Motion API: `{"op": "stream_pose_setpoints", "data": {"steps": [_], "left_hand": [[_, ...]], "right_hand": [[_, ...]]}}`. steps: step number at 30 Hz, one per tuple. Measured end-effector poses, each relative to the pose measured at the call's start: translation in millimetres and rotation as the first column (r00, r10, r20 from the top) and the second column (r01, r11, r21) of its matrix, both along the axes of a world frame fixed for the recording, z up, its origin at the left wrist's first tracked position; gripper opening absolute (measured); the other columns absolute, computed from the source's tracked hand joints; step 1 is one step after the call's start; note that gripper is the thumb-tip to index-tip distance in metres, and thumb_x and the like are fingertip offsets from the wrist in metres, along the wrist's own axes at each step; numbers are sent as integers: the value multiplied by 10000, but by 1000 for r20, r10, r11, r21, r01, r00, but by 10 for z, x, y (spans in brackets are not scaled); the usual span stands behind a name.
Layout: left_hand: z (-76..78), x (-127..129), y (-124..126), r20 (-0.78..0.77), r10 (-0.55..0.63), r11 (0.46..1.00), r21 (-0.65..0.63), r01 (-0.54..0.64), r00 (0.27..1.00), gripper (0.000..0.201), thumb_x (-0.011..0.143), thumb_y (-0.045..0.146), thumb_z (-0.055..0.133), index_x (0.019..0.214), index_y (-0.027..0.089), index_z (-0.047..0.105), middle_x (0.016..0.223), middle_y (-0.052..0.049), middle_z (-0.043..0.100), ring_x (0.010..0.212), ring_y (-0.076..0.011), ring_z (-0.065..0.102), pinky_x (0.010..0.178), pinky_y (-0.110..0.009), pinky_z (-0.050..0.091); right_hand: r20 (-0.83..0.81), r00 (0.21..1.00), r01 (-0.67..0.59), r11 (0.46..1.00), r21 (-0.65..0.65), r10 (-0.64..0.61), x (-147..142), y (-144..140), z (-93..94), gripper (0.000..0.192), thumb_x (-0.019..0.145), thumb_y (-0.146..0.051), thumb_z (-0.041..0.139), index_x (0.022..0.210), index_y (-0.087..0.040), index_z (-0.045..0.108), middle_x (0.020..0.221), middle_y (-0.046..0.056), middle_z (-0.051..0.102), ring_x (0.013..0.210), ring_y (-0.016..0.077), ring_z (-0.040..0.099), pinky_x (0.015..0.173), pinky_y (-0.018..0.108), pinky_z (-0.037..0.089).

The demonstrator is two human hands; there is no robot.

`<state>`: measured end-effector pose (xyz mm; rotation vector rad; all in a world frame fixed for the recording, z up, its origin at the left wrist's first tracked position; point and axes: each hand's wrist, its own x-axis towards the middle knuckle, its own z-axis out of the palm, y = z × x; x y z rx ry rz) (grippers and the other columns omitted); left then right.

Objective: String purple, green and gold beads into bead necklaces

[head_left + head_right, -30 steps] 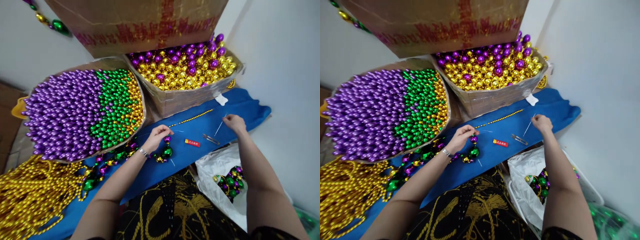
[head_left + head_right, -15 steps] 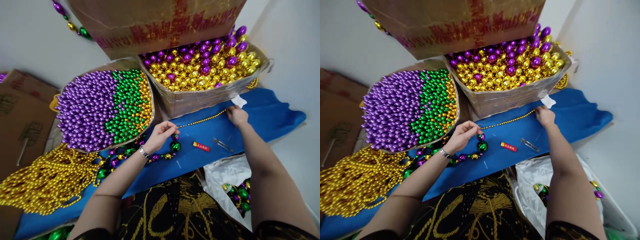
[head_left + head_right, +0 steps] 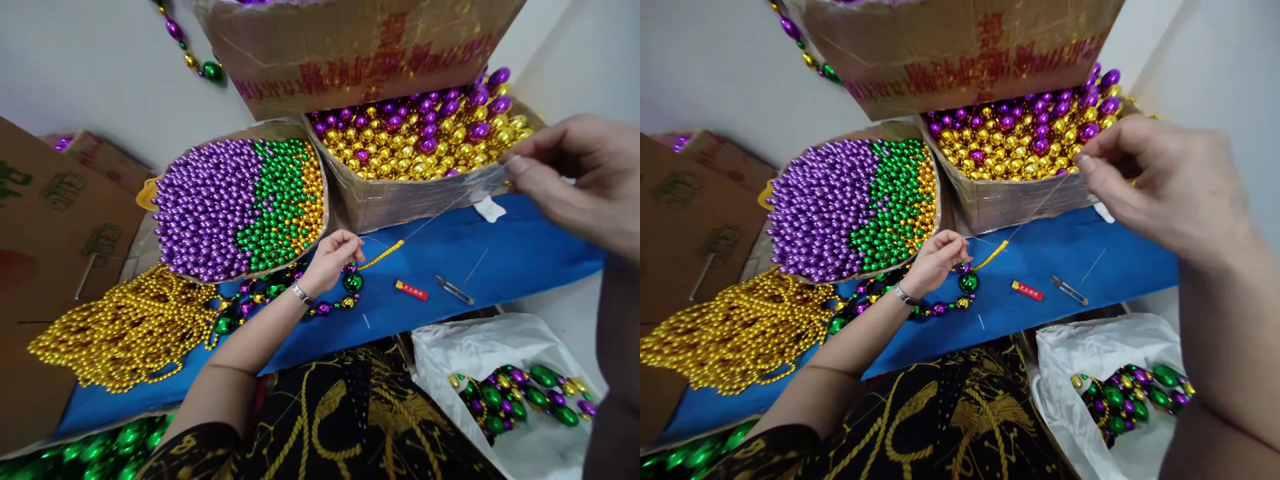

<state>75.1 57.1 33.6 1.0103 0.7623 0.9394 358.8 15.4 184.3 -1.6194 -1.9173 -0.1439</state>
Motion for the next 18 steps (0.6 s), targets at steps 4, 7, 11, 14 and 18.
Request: {"op": "stream_pose_setpoints", "data": {"steps": [4,7,11,14,18], "left_hand": [[120,-54,-11,68,-13,1000,-23,15,998,294,749,378,768,832,138,620,607,30,572,571,-80,565,624,-244,533],[186,-61,7,61,-7,1000,-19,8,998,269,756,369,759,818,147,619,502,78,446,464,-53,433,510,-205,455],[211,-20,49,-54,10,994,109,-4,998,268,767,390,739,789,155,611,526,67,470,460,-45,408,472,-189,386],[214,23,49,-110,-28,986,159,46,994,281,765,400,734,764,152,602,611,42,524,499,-35,411,459,-177,314],[198,31,-10,-122,-130,970,188,152,984,288,776,416,721,809,137,654,720,2,593,530,-33,380,459,-182,260]], "right_hand": [[190,926,-320,946,-59,325,-325,16,94,254,929,-364,476,909,-187,656,775,37,665,652,122,583,612,285,413],[273,831,-470,874,-119,484,-546,62,7,252,944,-292,431,973,-177,653,864,50,687,745,156,633,664,303,454],[249,771,-553,810,-195,586,-826,122,-24,302,941,-266,423,1132,-152,626,1013,83,685,846,185,640,720,320,473],[230,734,-592,768,-246,639,-994,203,6,337,946,-271,423,1211,-146,590,1049,90,666,888,184,623,745,311,467],[271,739,-566,787,-246,617,-1077,394,-45,316,953,-278,418,1189,-178,601,1009,81,644,895,191,591,764,319,442]]}}
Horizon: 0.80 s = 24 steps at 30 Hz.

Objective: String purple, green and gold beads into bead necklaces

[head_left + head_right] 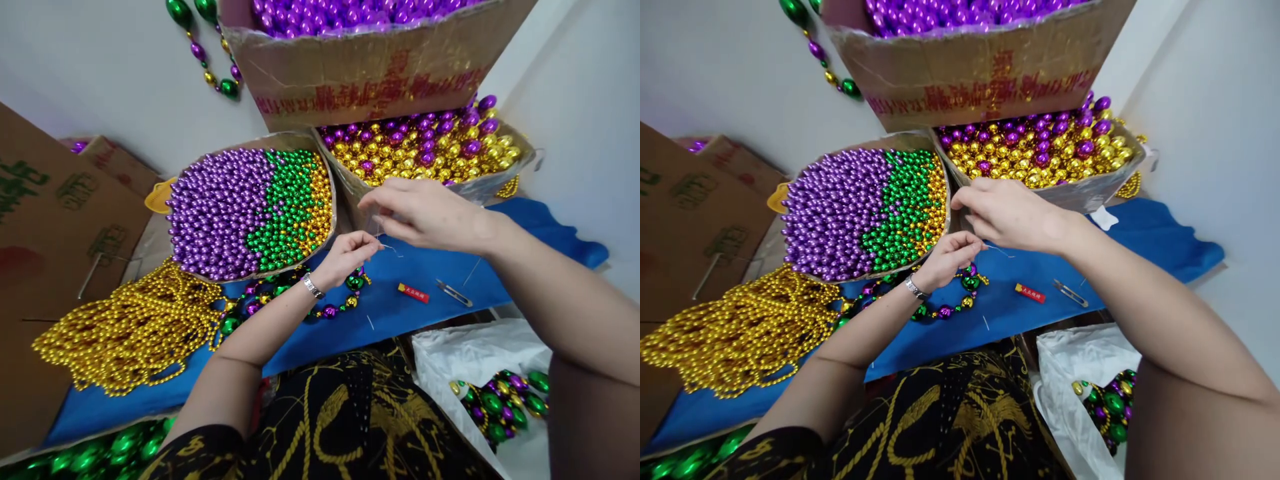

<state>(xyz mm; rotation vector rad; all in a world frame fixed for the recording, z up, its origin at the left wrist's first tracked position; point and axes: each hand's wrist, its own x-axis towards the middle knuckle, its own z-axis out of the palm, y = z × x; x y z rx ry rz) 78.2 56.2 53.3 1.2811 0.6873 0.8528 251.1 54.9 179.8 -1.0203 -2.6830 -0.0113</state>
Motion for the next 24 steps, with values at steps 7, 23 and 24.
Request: {"op": "stream_pose_setpoints", "data": {"steps": [7,23,24], "left_hand": [[-10,-139,-17,-148,-14,987,159,38,989,310,782,452,717,811,144,699,612,12,550,522,-55,357,480,-210,252],[163,-175,96,-390,-42,835,491,246,920,236,886,354,586,766,159,640,651,-15,622,575,-94,519,557,-218,373],[168,-184,88,-422,-23,813,519,262,906,223,880,336,590,754,159,642,656,-19,634,582,-97,529,564,-218,373]], "right_hand": [[107,984,139,988,63,-146,146,216,-113,286,958,-343,432,855,-174,639,839,89,560,745,184,506,644,324,379],[-733,399,-136,754,-642,-551,-213,-13,-72,402,929,-634,408,824,-247,428,615,-51,349,509,94,366,456,225,336],[-733,377,-111,759,-642,-566,-213,10,41,373,939,-594,413,806,-246,402,605,-59,279,482,85,282,432,224,274]]}}
